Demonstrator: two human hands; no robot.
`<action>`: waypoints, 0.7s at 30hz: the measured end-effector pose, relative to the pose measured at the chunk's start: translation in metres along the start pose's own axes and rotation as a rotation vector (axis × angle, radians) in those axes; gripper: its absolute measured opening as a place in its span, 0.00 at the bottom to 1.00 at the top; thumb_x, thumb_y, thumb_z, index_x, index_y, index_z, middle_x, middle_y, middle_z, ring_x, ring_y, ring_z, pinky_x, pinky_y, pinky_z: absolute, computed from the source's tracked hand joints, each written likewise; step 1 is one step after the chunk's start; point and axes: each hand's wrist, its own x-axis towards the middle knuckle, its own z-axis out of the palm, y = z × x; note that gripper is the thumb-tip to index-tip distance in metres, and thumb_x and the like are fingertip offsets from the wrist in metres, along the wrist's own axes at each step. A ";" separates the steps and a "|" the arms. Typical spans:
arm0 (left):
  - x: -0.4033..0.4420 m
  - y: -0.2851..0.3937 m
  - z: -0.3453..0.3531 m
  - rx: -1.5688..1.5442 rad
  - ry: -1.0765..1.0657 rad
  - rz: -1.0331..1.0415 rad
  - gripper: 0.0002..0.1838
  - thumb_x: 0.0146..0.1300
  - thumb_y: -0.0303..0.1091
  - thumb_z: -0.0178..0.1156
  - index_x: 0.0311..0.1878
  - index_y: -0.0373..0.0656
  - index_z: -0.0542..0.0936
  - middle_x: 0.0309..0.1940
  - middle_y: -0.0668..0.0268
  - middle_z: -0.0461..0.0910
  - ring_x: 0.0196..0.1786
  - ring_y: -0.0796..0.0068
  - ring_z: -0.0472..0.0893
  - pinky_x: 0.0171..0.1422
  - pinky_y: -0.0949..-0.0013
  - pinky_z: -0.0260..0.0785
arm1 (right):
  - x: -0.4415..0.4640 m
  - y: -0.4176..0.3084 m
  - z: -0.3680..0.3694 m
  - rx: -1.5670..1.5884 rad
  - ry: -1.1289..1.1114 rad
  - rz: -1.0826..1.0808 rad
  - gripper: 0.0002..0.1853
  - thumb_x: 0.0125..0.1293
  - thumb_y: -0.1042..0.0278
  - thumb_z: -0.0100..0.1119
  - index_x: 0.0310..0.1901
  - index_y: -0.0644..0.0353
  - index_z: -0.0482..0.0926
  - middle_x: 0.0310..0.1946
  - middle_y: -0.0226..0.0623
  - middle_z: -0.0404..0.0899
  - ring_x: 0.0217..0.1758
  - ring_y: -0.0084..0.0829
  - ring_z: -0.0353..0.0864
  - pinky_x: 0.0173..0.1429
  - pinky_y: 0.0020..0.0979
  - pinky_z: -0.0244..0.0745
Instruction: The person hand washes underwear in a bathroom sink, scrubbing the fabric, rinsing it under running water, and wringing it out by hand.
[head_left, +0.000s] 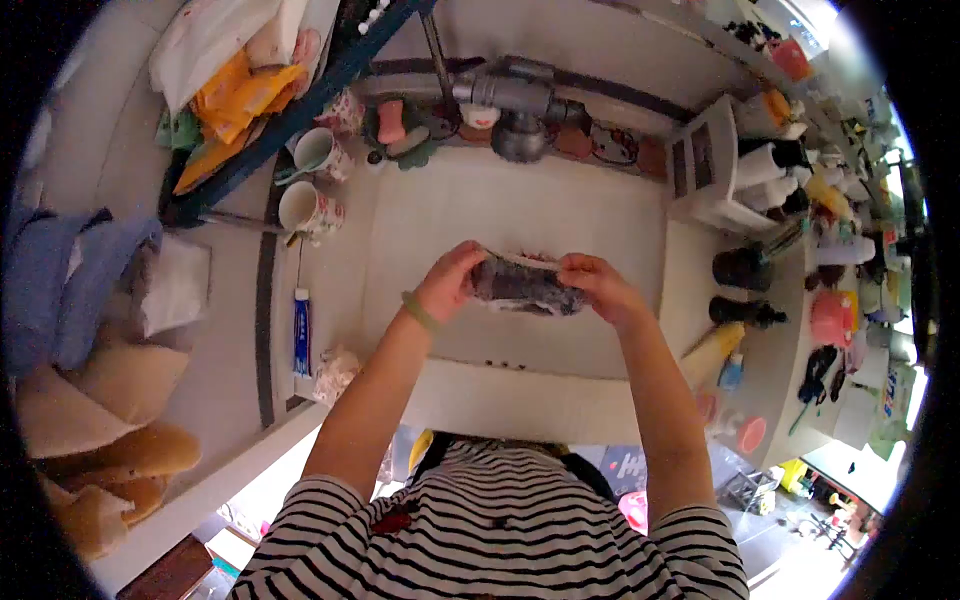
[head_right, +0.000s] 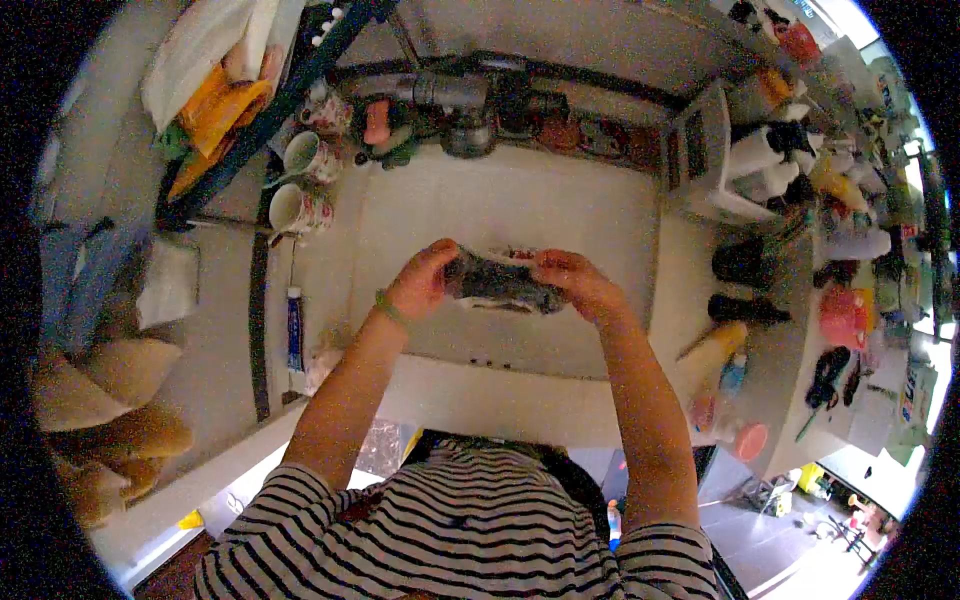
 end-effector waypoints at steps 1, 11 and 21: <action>0.004 0.003 0.005 -0.025 0.101 -0.022 0.06 0.59 0.37 0.54 0.33 0.47 0.70 0.27 0.75 0.71 0.31 0.85 0.71 0.33 0.77 0.63 | 0.003 -0.005 0.000 0.014 0.036 0.045 0.07 0.55 0.66 0.59 0.35 0.57 0.75 0.31 0.24 0.74 0.37 0.21 0.71 0.40 0.23 0.65; 0.176 -0.070 -0.076 0.309 0.512 0.108 0.14 0.57 0.38 0.53 0.41 0.39 0.73 0.35 0.65 0.75 0.36 0.68 0.74 0.39 0.67 0.66 | 0.172 0.078 -0.052 -1.360 0.713 -0.108 0.17 0.56 0.56 0.57 0.42 0.60 0.75 0.40 0.37 0.75 0.46 0.37 0.72 0.52 0.40 0.64; 0.142 -0.132 -0.123 1.274 0.766 -0.059 0.14 0.54 0.30 0.53 0.46 0.41 0.73 0.42 0.53 0.76 0.47 0.52 0.74 0.50 0.59 0.66 | 0.135 0.046 -0.015 -0.866 0.589 0.140 0.15 0.59 0.59 0.49 0.45 0.52 0.78 0.53 0.48 0.69 0.57 0.51 0.65 0.58 0.52 0.61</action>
